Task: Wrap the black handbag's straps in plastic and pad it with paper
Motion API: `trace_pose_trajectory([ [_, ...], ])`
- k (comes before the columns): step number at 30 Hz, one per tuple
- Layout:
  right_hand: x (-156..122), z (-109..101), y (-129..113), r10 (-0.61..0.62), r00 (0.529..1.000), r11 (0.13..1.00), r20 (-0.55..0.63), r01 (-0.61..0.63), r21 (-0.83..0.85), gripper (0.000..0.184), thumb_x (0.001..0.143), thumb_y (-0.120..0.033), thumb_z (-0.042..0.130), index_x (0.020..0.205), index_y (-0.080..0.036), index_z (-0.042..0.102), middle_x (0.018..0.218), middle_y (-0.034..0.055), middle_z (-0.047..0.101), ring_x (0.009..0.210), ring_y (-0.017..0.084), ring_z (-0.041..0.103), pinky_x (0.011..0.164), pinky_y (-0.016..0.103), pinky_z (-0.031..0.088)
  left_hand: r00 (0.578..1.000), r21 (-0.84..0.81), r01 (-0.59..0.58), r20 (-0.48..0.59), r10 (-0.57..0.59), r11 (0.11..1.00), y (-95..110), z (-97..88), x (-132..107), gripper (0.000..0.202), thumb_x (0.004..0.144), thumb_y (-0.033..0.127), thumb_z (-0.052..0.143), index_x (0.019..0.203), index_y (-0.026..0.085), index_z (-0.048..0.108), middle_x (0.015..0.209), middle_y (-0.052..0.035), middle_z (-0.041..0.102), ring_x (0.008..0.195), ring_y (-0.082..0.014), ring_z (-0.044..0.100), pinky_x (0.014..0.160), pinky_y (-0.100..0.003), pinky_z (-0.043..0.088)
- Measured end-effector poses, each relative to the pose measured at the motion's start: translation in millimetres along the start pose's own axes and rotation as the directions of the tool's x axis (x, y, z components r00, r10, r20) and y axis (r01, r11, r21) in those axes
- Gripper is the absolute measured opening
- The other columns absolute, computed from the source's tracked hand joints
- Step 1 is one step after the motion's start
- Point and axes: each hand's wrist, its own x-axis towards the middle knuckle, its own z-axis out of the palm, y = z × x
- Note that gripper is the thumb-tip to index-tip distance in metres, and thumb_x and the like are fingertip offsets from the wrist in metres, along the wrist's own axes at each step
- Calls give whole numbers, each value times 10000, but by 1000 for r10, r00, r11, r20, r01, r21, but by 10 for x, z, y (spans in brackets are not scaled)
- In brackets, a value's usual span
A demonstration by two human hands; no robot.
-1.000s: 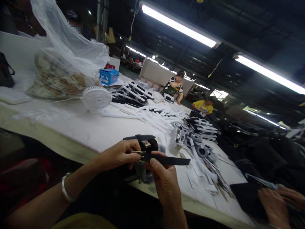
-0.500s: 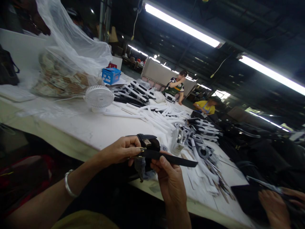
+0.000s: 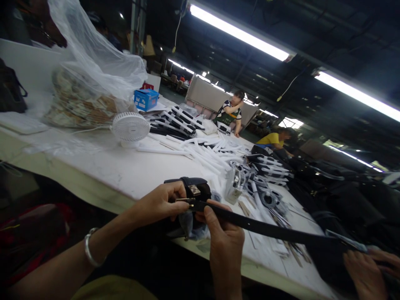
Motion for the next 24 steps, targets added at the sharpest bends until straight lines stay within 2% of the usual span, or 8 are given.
trace_pose_trajectory([
  [3,-39,14,-56,-71,997,987,-26,67,-147,352,701,-397,821,945,-158,736,803,56,761,678,226,714,664,331,604,1000,16,-17,-10,17,1000,-23,15,-5,150,821,295,625,810,172,539,651,43,558,537,-107,543,473,-194,402],
  [7,-73,46,-110,-172,985,952,-4,166,-258,329,708,-407,800,925,-164,750,789,60,761,684,231,717,661,324,607,999,77,-30,-32,33,997,-53,24,0,173,825,332,638,827,178,558,693,36,576,560,-114,559,470,-191,402],
  [12,-91,54,-45,-361,930,854,73,361,-375,242,794,-359,736,961,-183,736,850,52,760,724,215,726,689,301,613,998,128,-25,-57,33,991,-66,24,-3,158,829,334,631,835,191,564,710,46,587,569,-116,579,471,-186,403],
  [17,-90,29,33,-464,881,763,96,453,-461,206,852,-325,694,1019,-208,717,924,43,764,766,203,737,701,269,610,998,179,-28,-56,39,983,-40,7,14,141,828,334,619,821,205,565,708,53,599,571,-121,584,471,-189,407],
  [19,-85,23,53,-551,824,646,129,520,-559,180,862,-302,687,1016,-215,719,918,39,770,765,201,742,688,253,604,996,243,-29,-77,49,970,-7,16,22,119,826,320,615,816,209,573,711,49,617,586,-126,591,494,-196,399],
  [20,-84,25,64,-606,776,565,174,574,-593,171,869,-277,677,1023,-218,720,921,37,773,768,196,744,698,245,601,994,286,-27,-93,56,958,13,28,25,101,820,304,616,810,210,578,713,45,627,602,-132,597,514,-201,396],
  [22,-87,45,87,-683,662,410,309,697,-588,195,887,-215,636,1066,-212,714,955,40,772,805,188,745,753,241,595,989,378,-3,-136,59,926,49,61,32,67,805,270,620,798,213,586,711,35,644,636,-147,610,550,-216,386],
  [24,-102,78,98,-693,586,337,420,778,-530,260,903,-159,573,1129,-195,697,1007,54,764,871,189,740,818,255,588,983,446,38,-178,47,894,63,90,40,54,798,249,621,787,212,583,702,25,653,651,-162,617,571,-233,374],
])
